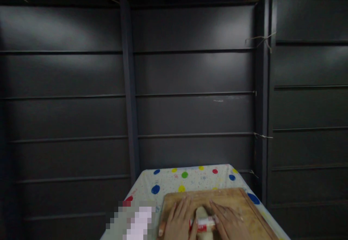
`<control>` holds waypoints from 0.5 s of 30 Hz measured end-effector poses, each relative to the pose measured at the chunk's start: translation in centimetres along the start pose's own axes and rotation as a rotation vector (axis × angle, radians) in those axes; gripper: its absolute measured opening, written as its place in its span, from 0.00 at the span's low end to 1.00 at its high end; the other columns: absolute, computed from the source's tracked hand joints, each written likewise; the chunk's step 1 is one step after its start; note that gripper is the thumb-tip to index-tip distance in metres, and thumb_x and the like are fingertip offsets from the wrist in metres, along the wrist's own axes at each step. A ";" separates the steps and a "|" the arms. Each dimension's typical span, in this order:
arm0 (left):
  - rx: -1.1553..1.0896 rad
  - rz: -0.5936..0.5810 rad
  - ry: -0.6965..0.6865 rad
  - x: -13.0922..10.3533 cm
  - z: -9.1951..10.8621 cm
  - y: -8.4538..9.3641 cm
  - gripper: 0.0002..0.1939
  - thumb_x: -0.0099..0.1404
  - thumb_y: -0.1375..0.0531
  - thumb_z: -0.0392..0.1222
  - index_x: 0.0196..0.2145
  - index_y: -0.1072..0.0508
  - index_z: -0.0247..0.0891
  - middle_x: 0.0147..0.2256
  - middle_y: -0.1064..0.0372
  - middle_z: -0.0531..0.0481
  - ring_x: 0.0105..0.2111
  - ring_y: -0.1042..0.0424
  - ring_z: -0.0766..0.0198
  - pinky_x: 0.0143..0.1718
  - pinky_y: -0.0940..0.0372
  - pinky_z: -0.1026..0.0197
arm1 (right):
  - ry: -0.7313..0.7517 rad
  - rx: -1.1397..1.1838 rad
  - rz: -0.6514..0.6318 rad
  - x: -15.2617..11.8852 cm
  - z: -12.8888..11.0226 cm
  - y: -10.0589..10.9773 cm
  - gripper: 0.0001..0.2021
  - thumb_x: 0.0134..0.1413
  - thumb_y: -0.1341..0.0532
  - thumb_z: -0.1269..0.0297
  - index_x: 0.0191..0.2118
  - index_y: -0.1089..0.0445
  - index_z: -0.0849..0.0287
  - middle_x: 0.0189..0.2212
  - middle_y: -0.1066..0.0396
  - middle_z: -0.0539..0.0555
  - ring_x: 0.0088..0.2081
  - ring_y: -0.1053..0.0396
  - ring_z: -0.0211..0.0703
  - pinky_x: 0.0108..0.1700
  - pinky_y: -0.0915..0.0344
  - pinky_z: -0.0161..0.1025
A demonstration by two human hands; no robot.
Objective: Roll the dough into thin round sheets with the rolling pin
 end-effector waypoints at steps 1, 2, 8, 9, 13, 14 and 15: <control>0.011 0.011 -0.014 0.0 -0.2 -0.3 0.23 0.70 0.47 0.47 0.61 0.34 0.44 0.61 0.37 0.50 0.58 0.33 0.54 0.54 0.31 0.49 | 0.002 0.012 -0.007 0.1 -0.1 0.3 0.22 0.66 0.51 0.61 0.63 0.37 0.48 0.54 0.29 0.51 0.48 0.26 0.47 0.49 0.28 0.42; 0.007 0.010 -0.018 0.1 -0.4 -0.4 0.23 0.70 0.47 0.48 0.61 0.34 0.44 0.60 0.36 0.50 0.57 0.32 0.54 0.54 0.31 0.50 | 0.011 0.029 -0.020 0.3 -0.1 0.6 0.22 0.66 0.51 0.61 0.63 0.37 0.48 0.55 0.29 0.51 0.48 0.26 0.46 0.50 0.29 0.41; -0.161 -0.194 0.171 2.5 -0.8 0.4 0.24 0.70 0.48 0.50 0.60 0.33 0.43 0.61 0.37 0.50 0.61 0.37 0.51 0.60 0.37 0.45 | 0.083 -0.027 -0.157 1.8 0.7 -0.4 0.21 0.65 0.51 0.61 0.59 0.32 0.56 0.53 0.28 0.57 0.50 0.27 0.51 0.52 0.31 0.44; -0.178 -0.221 0.211 2.9 -0.8 0.4 0.24 0.70 0.48 0.50 0.60 0.32 0.44 0.61 0.38 0.50 0.61 0.38 0.51 0.61 0.39 0.45 | 0.097 -0.065 -0.173 2.0 1.2 -1.2 0.20 0.64 0.50 0.62 0.58 0.31 0.57 0.52 0.28 0.58 0.51 0.28 0.53 0.53 0.31 0.47; -0.202 -0.292 0.274 4.2 -1.3 -0.2 0.22 0.70 0.50 0.47 0.59 0.31 0.46 0.61 0.37 0.52 0.63 0.41 0.51 0.64 0.45 0.41 | 0.142 -0.176 -0.188 3.1 3.0 -4.0 0.20 0.61 0.46 0.67 0.57 0.31 0.59 0.52 0.28 0.63 0.54 0.31 0.59 0.57 0.37 0.55; -0.202 -0.311 0.266 4.4 -1.4 -0.4 0.23 0.70 0.51 0.46 0.60 0.32 0.46 0.61 0.37 0.52 0.63 0.42 0.51 0.64 0.46 0.40 | 0.148 -0.176 -0.201 3.4 3.2 -4.4 0.20 0.60 0.45 0.67 0.58 0.32 0.59 0.54 0.30 0.63 0.55 0.32 0.59 0.58 0.38 0.56; -0.202 -0.328 0.253 4.6 -1.6 -0.7 0.23 0.71 0.53 0.45 0.60 0.32 0.45 0.61 0.37 0.52 0.64 0.43 0.51 0.65 0.48 0.39 | 0.145 -0.168 -0.220 3.7 3.4 -4.8 0.21 0.60 0.44 0.67 0.59 0.33 0.59 0.56 0.31 0.63 0.57 0.34 0.59 0.59 0.40 0.57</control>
Point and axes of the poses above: each hand's wrist, its own x-axis towards the middle knuckle, its own y-axis out of the back of the hand, z = x × y, the point moved 3 cm from there along x, towards the middle knuckle
